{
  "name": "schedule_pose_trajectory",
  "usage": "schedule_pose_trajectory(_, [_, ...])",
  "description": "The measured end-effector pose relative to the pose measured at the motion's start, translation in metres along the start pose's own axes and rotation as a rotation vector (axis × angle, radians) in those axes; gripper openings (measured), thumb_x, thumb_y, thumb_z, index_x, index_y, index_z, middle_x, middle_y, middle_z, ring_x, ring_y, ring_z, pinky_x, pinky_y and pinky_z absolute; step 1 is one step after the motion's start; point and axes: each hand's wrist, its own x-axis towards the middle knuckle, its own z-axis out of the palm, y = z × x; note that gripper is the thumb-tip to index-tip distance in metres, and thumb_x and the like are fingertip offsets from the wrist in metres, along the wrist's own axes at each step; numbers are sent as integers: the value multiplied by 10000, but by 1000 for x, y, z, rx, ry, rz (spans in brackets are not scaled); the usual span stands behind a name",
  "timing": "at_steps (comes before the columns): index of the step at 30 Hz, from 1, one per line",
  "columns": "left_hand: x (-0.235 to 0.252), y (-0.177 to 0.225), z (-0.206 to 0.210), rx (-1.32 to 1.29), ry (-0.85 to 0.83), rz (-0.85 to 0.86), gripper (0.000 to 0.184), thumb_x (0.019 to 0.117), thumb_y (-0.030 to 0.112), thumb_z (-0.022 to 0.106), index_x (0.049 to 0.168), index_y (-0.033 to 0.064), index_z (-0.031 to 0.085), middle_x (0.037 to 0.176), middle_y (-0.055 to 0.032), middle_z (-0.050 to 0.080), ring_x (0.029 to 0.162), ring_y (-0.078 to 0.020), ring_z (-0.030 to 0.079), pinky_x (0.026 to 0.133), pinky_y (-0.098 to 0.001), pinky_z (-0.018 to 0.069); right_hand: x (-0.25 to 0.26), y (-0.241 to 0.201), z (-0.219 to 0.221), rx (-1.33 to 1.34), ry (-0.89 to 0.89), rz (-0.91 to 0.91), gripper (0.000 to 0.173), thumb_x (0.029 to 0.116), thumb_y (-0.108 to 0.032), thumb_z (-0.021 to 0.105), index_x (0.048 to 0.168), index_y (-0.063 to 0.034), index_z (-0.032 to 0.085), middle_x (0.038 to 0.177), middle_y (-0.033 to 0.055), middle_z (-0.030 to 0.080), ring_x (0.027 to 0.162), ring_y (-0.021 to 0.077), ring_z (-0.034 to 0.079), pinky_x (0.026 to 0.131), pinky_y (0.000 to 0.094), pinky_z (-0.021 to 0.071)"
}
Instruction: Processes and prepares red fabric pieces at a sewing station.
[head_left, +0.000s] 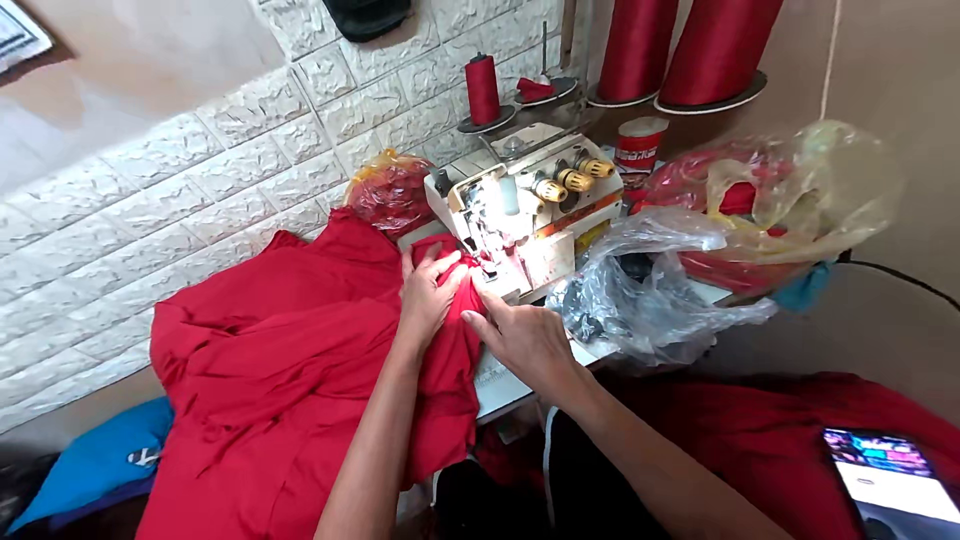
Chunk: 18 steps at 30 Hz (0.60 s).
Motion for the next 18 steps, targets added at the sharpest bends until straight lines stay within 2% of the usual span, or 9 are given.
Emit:
schedule_pose_trajectory(2, [-1, 1, -2, 115, 85, -40, 490, 985, 423, 664, 1351, 98, 666, 1579, -169, 436, 1440, -448, 367, 1099, -637, 358, 0, 2, -1, 34, 12, -5, 486, 1042, -433, 525, 1386, -122, 668, 614, 96, 637, 549, 311, 626, 517, 481, 475])
schedule_pose_trajectory(4, [-12, 20, -14, 304, 124, -128, 612, 987, 403, 675, 1423, -7, 547, 1453, -271, 511, 1223, -477, 557, 971, -615, 477, -4, 3, 1, 64, 59, -15, 469, 1048, -447, 507, 1394, -177, 671, 607, 84, 630, 524, 291, 603, 500, 466, 456])
schedule_pose_trajectory(7, [-40, 68, -41, 485, -76, -286, 285, 1024, 246, 590, 1090, -27, 641, 942, -240, 690, 909, -425, 697, 754, -606, 544, -10, 4, 5, 198, 98, -51, 505, 1078, -482, 404, 1431, -207, 639, 642, 63, 652, 531, 246, 602, 513, 442, 470])
schedule_pose_trajectory(9, [-57, 90, -54, 423, -341, -182, 246, 1007, 224, 588, 967, 21, 720, 891, -176, 707, 902, -365, 698, 767, -581, 533, -14, 11, 4, 412, 42, -84, 513, 1104, -452, 331, 1385, -194, 674, 805, 71, 725, 673, 197, 667, 630, 425, 540])
schedule_pose_trajectory(10, [-61, 92, -54, 342, -462, -40, 231, 1003, 220, 589, 1023, 46, 739, 922, -154, 720, 924, -338, 702, 795, -571, 537, -15, 15, 3, 497, 32, -87, 560, 1109, -444, 305, 1222, -119, 746, 835, 79, 741, 738, 180, 703, 682, 417, 570])
schedule_pose_trajectory(12, [-61, 89, -33, 237, -597, 179, 261, 988, 192, 619, 1176, 21, 680, 1025, -169, 717, 1003, -342, 692, 887, -583, 522, -17, 22, -3, 404, 101, -37, 674, 1113, -441, 247, 833, -24, 697, 617, 84, 605, 591, 211, 635, 544, 429, 497])
schedule_pose_trajectory(13, [-60, 86, -16, 227, -577, 231, 283, 980, 182, 633, 1200, 6, 666, 1052, -177, 717, 1032, -350, 683, 923, -587, 494, -15, 25, -10, 265, 127, 3, 683, 1110, -411, 247, 754, 4, 657, 564, 121, 556, 548, 276, 611, 508, 473, 454])
schedule_pose_trajectory(16, [-60, 94, 23, 326, -448, 173, 287, 997, 132, 605, 1246, -4, 648, 1121, -179, 716, 1087, -355, 660, 976, -581, 438, -4, 36, -24, -22, 62, 128, 719, 1103, -431, 222, 782, 45, 655, 637, 233, 595, 661, 444, 655, 578, 605, 460])
schedule_pose_trajectory(18, [-60, 101, 26, 341, -445, 102, 249, 1013, 87, 567, 1217, -34, 641, 1128, -207, 697, 1086, -380, 666, 927, -579, 491, 1, 32, -25, -85, 23, 170, 740, 1107, -462, 227, 787, 54, 649, 693, 265, 623, 735, 485, 673, 621, 626, 471])
